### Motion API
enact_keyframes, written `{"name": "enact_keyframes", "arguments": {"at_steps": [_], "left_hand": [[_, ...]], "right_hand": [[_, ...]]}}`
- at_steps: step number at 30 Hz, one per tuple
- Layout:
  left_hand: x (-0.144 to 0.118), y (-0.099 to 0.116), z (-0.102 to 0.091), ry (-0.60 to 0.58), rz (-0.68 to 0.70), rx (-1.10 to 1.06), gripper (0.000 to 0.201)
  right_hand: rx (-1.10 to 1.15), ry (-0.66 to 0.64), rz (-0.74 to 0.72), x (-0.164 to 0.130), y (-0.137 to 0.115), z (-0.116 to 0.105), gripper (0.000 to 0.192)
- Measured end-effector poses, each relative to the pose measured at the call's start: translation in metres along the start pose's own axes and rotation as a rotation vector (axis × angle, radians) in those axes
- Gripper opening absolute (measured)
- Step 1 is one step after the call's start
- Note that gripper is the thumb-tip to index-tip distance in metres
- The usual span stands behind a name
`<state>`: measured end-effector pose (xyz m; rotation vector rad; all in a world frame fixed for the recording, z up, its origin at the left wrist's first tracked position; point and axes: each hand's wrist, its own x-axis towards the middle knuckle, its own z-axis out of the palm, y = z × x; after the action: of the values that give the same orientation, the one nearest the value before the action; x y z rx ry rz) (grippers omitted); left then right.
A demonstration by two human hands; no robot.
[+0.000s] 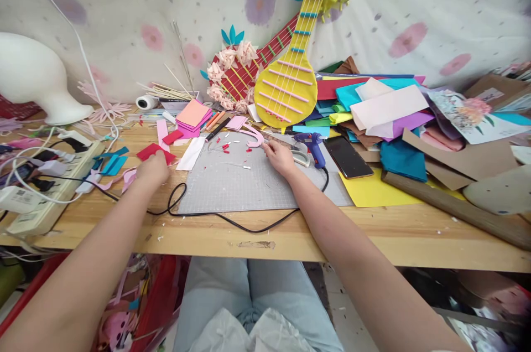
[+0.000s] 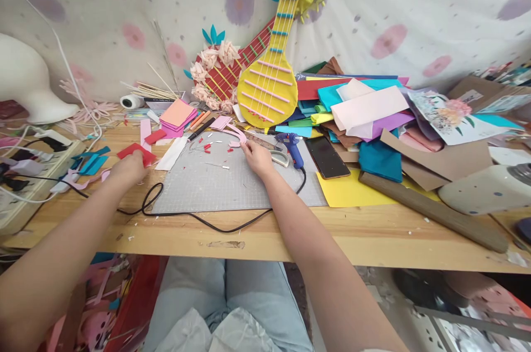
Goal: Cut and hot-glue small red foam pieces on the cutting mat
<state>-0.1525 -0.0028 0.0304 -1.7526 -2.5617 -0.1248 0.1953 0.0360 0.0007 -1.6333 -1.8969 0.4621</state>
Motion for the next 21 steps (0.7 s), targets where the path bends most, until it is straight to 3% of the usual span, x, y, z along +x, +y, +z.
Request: {"name": "enact_keyframes", "arguments": {"at_steps": [4,7,13,15,18,21], "left_hand": [[0.0,0.001,-0.003,0.021,-0.017,0.077,0.028],[0.001,-0.001,-0.011,0.108,-0.034,0.033,0.019],[-0.002,0.015,-0.043,0.41,-0.107,-0.271,0.02],[-0.004,0.033,-0.048,0.455,-0.008,-0.448,0.023],[-0.013,0.068,-0.045,0.247,0.21,-0.905,0.017],[-0.031,0.106,-0.037,-0.008,0.347,-1.167,0.017]], "right_hand": [[0.009,0.0,-0.012,-0.001,0.0,0.0,0.038],[0.017,0.003,-0.013,-0.001,0.0,0.0,0.038],[0.036,0.026,-0.02,-0.002,0.0,0.001,0.035],[0.07,0.108,-0.037,-0.004,-0.003,-0.002,0.035],[0.181,0.256,-0.083,-0.01,-0.016,-0.011,0.033],[0.369,0.223,-0.232,-0.016,-0.035,-0.022,0.031]]}}
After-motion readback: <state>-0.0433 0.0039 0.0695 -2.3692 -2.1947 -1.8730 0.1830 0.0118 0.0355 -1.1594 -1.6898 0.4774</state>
